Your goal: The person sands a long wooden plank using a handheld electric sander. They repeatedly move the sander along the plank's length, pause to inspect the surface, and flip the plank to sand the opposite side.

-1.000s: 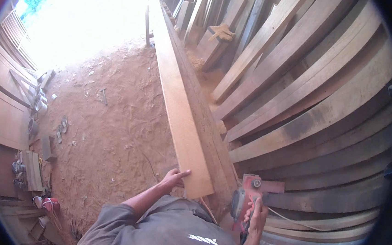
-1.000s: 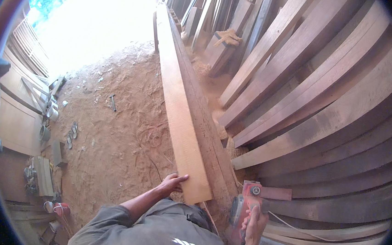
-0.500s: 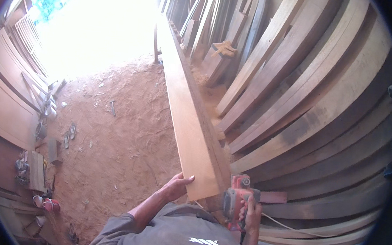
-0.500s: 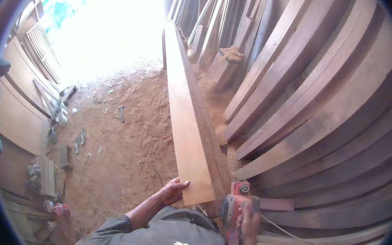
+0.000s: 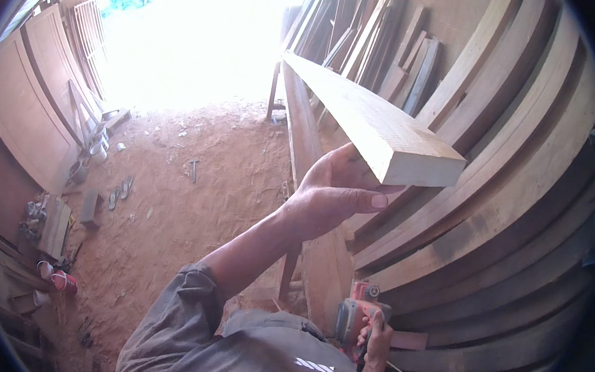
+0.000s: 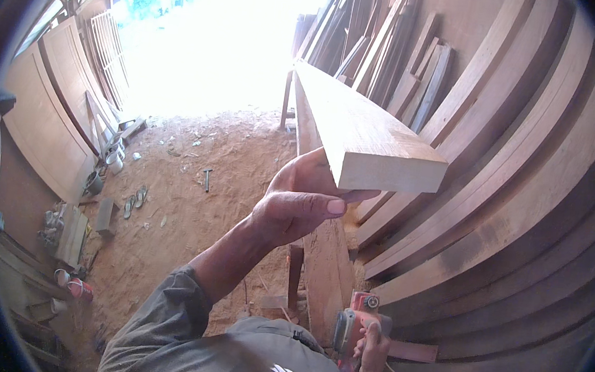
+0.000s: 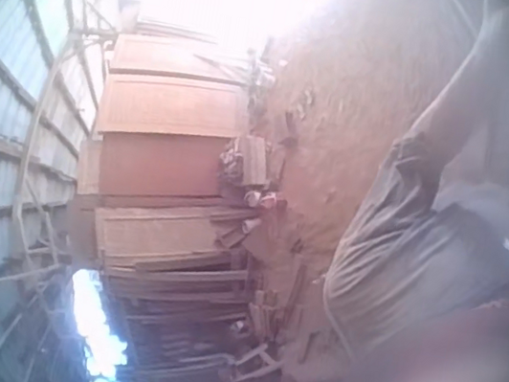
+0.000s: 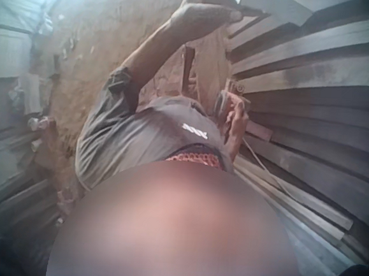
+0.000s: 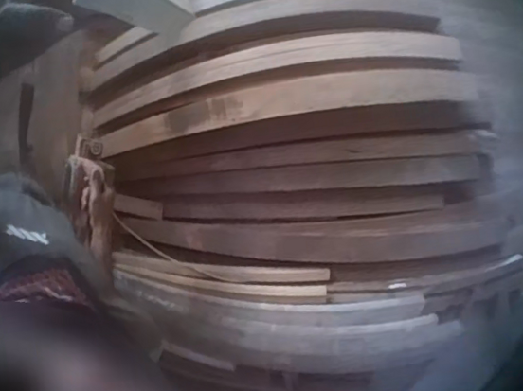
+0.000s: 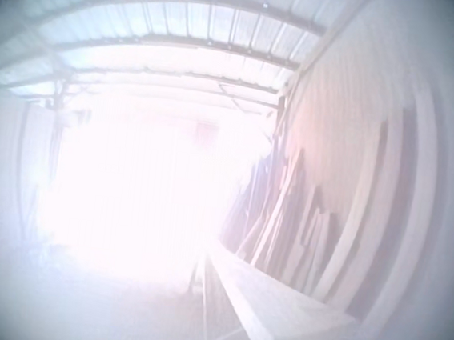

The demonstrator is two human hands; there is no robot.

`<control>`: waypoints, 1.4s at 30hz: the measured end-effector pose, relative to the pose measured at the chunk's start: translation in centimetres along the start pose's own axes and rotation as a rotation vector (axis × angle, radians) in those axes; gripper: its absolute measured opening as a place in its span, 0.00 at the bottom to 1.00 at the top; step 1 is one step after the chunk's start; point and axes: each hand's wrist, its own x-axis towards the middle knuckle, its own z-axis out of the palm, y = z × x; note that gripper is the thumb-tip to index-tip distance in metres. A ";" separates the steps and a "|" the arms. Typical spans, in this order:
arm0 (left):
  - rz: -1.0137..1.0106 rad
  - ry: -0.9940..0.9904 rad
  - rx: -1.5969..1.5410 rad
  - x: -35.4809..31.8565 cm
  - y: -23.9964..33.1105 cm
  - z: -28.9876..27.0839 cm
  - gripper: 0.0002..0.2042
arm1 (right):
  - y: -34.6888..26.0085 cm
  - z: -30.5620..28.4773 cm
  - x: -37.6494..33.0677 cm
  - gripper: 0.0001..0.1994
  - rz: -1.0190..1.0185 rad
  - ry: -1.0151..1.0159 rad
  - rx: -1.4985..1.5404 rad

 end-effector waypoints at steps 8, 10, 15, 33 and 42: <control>0.061 -0.031 0.049 1.3 1.2 -1.0 0.40 | 1.1 -0.3 0.7 0.27 0.064 0.019 -0.018; 0.067 0.031 0.135 1.1 1.2 -0.8 0.41 | 1.1 -0.2 0.7 0.27 0.063 0.034 -0.023; 0.088 0.048 0.168 1.0 1.6 -0.1 0.41 | 0.5 0.3 0.3 0.25 0.056 0.053 0.004; 0.216 0.194 0.336 -2.6 2.7 -1.8 0.28 | -0.6 0.9 0.9 0.21 0.043 -0.028 -0.083; 0.316 0.202 0.358 -4.1 3.3 -3.3 0.24 | -1.6 1.5 1.8 0.23 0.034 -0.090 -0.110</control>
